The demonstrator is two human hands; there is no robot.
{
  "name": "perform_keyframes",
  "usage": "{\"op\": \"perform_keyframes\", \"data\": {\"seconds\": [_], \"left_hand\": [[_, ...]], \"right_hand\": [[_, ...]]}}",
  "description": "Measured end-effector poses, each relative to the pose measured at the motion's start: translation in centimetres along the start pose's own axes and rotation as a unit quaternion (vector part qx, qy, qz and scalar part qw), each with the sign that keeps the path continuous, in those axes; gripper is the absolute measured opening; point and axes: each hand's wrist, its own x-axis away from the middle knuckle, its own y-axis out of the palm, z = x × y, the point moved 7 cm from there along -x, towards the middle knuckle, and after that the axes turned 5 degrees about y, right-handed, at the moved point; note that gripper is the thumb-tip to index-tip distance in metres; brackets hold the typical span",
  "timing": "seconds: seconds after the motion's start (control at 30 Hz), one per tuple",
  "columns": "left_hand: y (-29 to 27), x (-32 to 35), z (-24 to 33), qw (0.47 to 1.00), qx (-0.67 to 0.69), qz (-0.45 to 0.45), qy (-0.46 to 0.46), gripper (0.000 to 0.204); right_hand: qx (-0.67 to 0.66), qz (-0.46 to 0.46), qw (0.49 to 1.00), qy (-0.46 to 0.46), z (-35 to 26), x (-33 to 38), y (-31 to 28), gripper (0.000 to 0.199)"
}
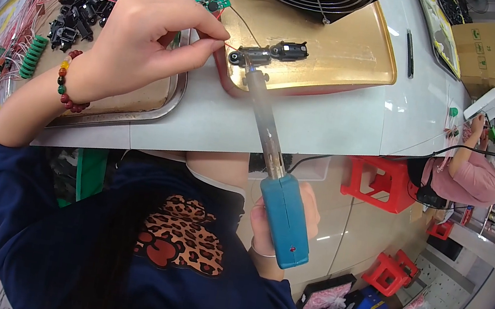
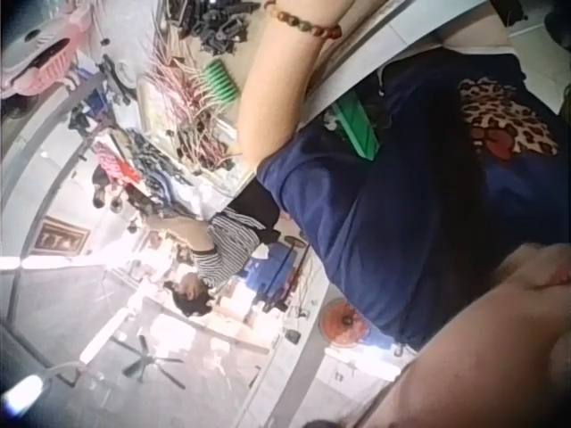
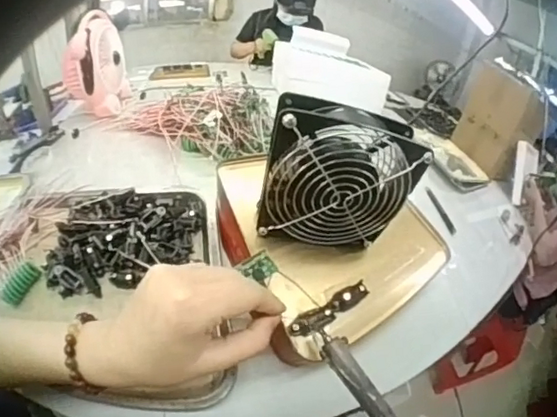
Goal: The person untangles wired circuit boards from bundles and solders their wires to small plastic components using a soldering iron.
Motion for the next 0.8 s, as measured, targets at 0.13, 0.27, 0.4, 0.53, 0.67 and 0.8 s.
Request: {"op": "perform_keyframes", "data": {"seconds": [0.13, 0.27, 0.4, 0.53, 0.67, 0.8], "left_hand": [[0.0, 0.0, 0.1, 1.0, 0.0, 0.001, 0.003, 0.011], [0.2, -0.1, 0.2, 1.0, -0.006, 0.003, 0.009, 0.011], [0.3, -0.1, 0.3, 1.0, -0.009, 0.001, 0.009, 0.011], [0.4, -0.1, 0.2, 1.0, -0.019, -0.003, 0.008, 0.01], [0.6, -0.2, 0.2, 1.0, -0.02, -0.012, 0.008, 0.01], [0.6, -0.2, 0.2, 1.0, -0.018, -0.013, 0.007, 0.01]], "right_hand": [[0.005, -0.003, 1.0, 0.014, 0.7, 0.4, -0.4, 0.023], [-0.004, -0.033, 0.999, 0.002, 1.3, 0.7, -0.5, 0.032], [-0.118, -0.037, 0.988, 0.087, 2.3, 1.3, -0.3, 0.047], [-0.152, -0.038, 0.98, 0.121, 1.9, 1.3, 0.2, 0.049], [-0.164, -0.037, 0.981, 0.098, 1.4, 1.1, 0.4, 0.05], [-0.177, -0.028, 0.979, 0.094, 1.5, 1.1, 0.2, 0.048]]}}
